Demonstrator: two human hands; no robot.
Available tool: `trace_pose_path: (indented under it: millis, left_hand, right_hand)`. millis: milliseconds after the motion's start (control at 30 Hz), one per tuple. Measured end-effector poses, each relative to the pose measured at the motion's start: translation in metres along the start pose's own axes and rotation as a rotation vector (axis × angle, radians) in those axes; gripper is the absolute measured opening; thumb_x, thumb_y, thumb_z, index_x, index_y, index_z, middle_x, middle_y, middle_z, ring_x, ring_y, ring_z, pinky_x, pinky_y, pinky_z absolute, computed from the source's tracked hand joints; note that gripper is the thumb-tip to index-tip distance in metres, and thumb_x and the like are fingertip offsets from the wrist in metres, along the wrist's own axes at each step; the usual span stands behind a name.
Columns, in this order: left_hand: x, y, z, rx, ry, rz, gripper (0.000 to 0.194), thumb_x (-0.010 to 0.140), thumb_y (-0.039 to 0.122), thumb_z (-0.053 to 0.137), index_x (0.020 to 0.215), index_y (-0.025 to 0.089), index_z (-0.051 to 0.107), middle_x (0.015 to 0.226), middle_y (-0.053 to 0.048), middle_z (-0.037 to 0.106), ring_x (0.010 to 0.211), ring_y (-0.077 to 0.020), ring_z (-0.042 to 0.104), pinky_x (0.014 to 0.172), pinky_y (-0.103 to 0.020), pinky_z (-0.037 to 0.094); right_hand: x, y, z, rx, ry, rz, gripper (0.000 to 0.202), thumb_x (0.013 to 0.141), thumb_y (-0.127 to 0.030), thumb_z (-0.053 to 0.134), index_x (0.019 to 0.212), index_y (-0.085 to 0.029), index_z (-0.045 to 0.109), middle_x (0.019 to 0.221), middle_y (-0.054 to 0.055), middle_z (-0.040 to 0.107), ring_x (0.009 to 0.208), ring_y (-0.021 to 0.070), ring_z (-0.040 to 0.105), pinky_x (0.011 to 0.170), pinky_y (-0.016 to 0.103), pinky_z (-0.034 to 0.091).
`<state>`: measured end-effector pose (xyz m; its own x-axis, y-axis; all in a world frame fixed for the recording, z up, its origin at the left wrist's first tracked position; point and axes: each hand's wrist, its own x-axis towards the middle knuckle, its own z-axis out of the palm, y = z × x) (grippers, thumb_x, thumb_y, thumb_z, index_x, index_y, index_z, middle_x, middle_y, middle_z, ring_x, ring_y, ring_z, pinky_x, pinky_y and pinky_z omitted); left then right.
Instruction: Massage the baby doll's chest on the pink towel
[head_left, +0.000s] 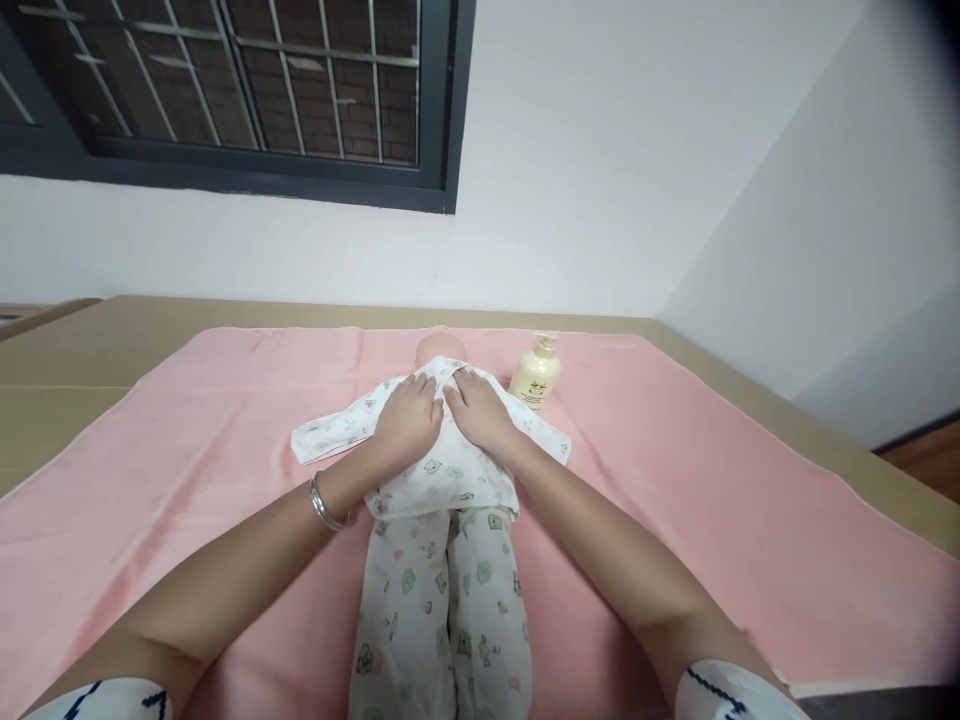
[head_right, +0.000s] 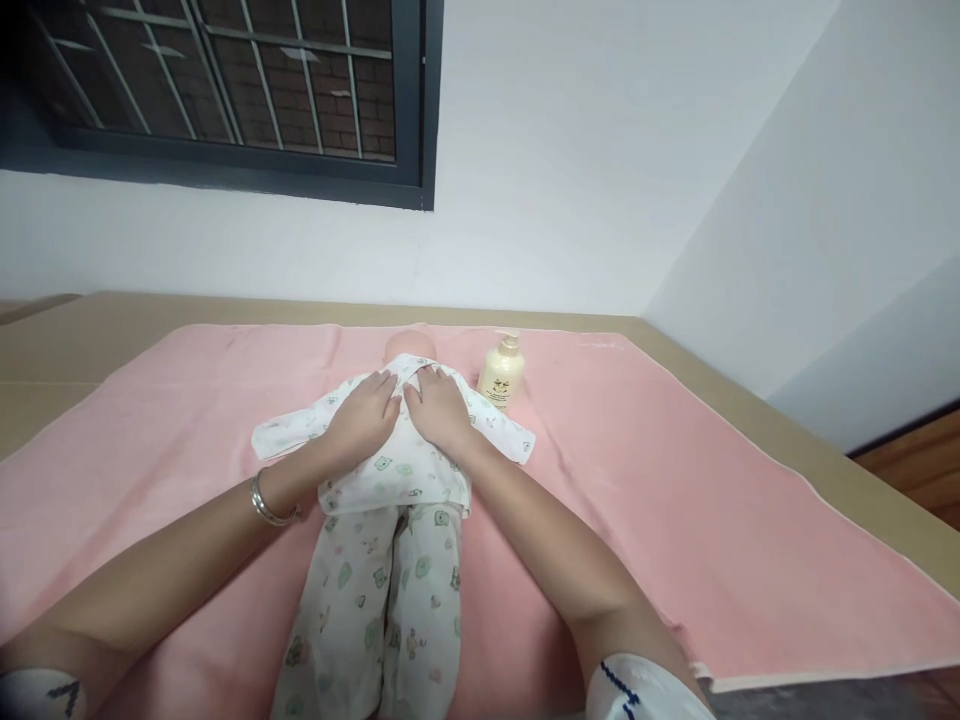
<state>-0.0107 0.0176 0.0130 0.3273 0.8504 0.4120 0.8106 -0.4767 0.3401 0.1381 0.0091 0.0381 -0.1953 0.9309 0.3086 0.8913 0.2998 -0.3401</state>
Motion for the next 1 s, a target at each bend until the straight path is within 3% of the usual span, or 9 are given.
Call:
trace_pose_path:
  millis: [167,300,433,500,600,800,933,1000]
  left_hand:
    - [0.011,-0.019,0.002,-0.195,-0.022,0.038,0.043,0.095,0.024,0.035,0.128,0.010,0.060,0.140,-0.018,0.059,0.133,-0.0283,0.051,0.116,-0.046,0.035]
    - [0.009,-0.021,0.010,-0.231,0.096,0.003,0.044,0.095,0.027,0.037,0.131,0.013,0.058,0.140,-0.016,0.059,0.133,-0.0295,0.050,0.116,-0.051,0.035]
    - [0.004,-0.016,0.016,-0.263,0.147,-0.048,0.047,0.097,0.033,0.038,0.135,0.011,0.056,0.142,-0.016,0.058,0.138,-0.0297,0.047,0.119,-0.051,0.031]
    - [0.003,-0.017,0.018,-0.301,0.173,-0.060,0.049,0.098,0.033,0.036,0.134,0.009,0.057,0.142,-0.016,0.058,0.138,-0.0299,0.047,0.119,-0.050,0.031]
    - [0.002,-0.021,0.021,-0.353,0.224,-0.066,0.049,0.098,0.032,0.034,0.133,0.008,0.058,0.141,-0.017,0.058,0.137,-0.0289,0.048,0.119,-0.049,0.034]
    - [0.002,-0.026,0.027,-0.335,0.236,-0.093,0.047,0.095,0.027,0.034,0.132,0.011,0.059,0.141,-0.018,0.058,0.136,-0.0287,0.049,0.118,-0.051,0.034]
    - [0.002,-0.025,0.027,-0.336,0.231,-0.096,0.046,0.094,0.027,0.038,0.133,0.015,0.058,0.143,-0.015,0.057,0.137,-0.0292,0.048,0.118,-0.054,0.035]
    - [0.002,-0.024,0.026,-0.338,0.244,-0.107,0.046,0.093,0.026,0.038,0.133,0.014,0.058,0.142,-0.015,0.058,0.137,-0.0292,0.048,0.118,-0.053,0.034]
  right_hand:
    - [-0.023,-0.030,0.004,-0.031,-0.023,-0.065,0.054,0.105,-0.038,0.031,0.147,-0.007,0.045,0.154,0.015,0.043,0.147,0.0342,0.030,0.121,0.049,0.022]
    - [-0.014,-0.017,0.004,0.020,-0.007,-0.094,0.051,0.106,-0.038,0.029,0.145,-0.013,0.050,0.153,0.011,0.046,0.147,0.0289,0.033,0.121,0.046,0.023]
    - [0.001,0.002,-0.002,0.020,0.025,-0.020,0.045,0.104,-0.031,0.034,0.137,-0.011,0.056,0.147,0.016,0.052,0.141,0.0275,0.043,0.118,0.045,0.030]
    - [-0.001,-0.002,-0.004,0.014,0.076,-0.018,0.046,0.103,-0.032,0.036,0.139,-0.010,0.054,0.149,0.018,0.049,0.142,0.0287,0.040,0.118,0.047,0.030]
    - [-0.012,-0.018,-0.003,0.015,0.153,-0.119,0.051,0.103,-0.033,0.035,0.147,-0.009,0.045,0.159,0.017,0.033,0.149,0.0286,0.028,0.122,0.048,0.024]
    - [-0.020,-0.033,0.001,0.032,-0.038,-0.186,0.051,0.105,-0.034,0.028,0.148,-0.013,0.046,0.157,0.015,0.039,0.148,0.0302,0.031,0.121,0.055,0.022]
    - [-0.016,-0.028,0.000,0.064,0.064,-0.173,0.053,0.105,-0.037,0.029,0.152,-0.014,0.039,0.163,0.014,0.027,0.152,0.0269,0.022,0.123,0.050,0.020]
    - [-0.015,-0.025,0.000,0.031,0.044,-0.162,0.053,0.105,-0.036,0.030,0.152,-0.015,0.039,0.163,0.014,0.027,0.153,0.0276,0.018,0.123,0.053,0.016]
